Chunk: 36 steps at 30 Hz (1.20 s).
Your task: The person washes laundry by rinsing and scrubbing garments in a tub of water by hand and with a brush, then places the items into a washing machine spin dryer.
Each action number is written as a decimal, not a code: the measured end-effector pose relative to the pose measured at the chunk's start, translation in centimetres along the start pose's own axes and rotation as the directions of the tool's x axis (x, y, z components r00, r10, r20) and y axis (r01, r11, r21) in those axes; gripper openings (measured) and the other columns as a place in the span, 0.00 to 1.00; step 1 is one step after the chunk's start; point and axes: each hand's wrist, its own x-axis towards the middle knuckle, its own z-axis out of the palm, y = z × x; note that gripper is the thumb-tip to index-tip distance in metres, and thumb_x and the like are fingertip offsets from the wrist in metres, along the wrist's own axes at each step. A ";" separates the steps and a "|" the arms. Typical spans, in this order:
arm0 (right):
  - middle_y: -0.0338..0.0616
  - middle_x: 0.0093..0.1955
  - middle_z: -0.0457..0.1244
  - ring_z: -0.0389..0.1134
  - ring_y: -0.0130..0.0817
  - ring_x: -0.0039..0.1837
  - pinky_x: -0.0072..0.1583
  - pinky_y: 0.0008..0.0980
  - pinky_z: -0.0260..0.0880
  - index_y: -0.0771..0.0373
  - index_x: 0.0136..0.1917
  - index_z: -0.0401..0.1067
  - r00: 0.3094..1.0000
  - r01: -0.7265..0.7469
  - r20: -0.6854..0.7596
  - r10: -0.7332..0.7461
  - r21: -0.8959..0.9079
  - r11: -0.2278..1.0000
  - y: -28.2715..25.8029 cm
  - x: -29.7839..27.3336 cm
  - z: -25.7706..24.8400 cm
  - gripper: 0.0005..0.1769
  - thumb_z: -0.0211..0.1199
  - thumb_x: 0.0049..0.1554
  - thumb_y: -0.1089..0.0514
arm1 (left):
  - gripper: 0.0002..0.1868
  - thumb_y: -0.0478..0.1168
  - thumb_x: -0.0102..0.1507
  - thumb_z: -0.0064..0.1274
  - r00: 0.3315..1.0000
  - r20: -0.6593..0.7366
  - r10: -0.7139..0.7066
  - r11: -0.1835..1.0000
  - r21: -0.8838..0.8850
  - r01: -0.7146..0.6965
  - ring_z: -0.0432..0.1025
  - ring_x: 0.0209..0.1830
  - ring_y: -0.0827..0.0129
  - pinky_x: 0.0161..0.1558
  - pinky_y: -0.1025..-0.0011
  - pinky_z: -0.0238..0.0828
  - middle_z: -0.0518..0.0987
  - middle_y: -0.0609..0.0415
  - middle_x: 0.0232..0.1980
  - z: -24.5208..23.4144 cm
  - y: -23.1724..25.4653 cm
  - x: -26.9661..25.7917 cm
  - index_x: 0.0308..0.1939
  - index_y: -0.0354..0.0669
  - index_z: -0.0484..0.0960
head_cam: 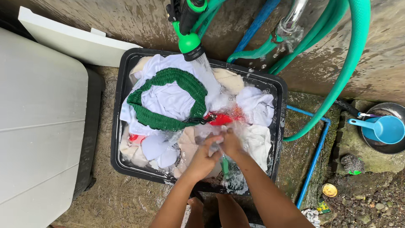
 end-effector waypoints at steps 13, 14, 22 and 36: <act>0.48 0.45 0.64 0.67 0.32 0.41 0.37 0.34 0.69 0.70 0.47 0.72 0.968 0.038 0.045 -0.245 0.945 0.326 -9.3 -17.6 -30.7 0.04 0.64 0.58 0.68 | 0.64 0.37 0.42 0.79 0.980 -0.193 -0.050 0.816 0.558 0.151 0.45 0.79 0.39 0.71 0.43 0.39 0.52 0.39 0.81 -1.3 10.5 0.5 0.77 0.46 0.56; 0.48 0.48 0.64 0.69 0.33 0.44 0.40 0.34 0.71 0.67 0.51 0.70 0.987 -0.028 0.071 -0.148 0.961 0.277 -8.9 -18.5 -32.9 0.09 0.62 0.56 0.64 | 0.50 0.40 0.48 0.70 0.983 -0.123 -0.135 0.932 0.323 0.168 0.61 0.73 0.42 0.69 0.49 0.55 0.66 0.40 0.74 -1.0 12.7 0.6 0.73 0.49 0.64; 0.51 0.65 0.64 0.70 0.46 0.63 0.54 0.68 0.72 0.57 0.66 0.66 0.870 -0.490 0.492 -0.012 0.863 -0.127 -9.4 -14.8 -28.6 0.33 0.55 0.58 0.33 | 0.36 0.21 0.43 0.55 0.927 0.026 0.375 0.784 0.525 -0.332 0.65 0.64 0.49 0.65 0.56 0.59 0.76 0.42 0.54 4.6 28.0 -6.2 0.54 0.52 0.82; 0.49 0.45 0.71 0.70 0.40 0.50 0.76 0.41 0.62 0.67 0.45 0.78 0.786 0.570 -0.433 -0.441 0.784 0.247 -34.1 -22.9 -29.0 0.13 0.66 0.62 0.54 | 0.33 0.63 0.66 0.55 0.935 -0.248 -0.254 0.294 -0.941 -0.170 0.77 0.55 0.58 0.59 0.56 0.77 0.80 0.44 0.59 -8.6 26.9 -11.2 0.60 0.41 0.68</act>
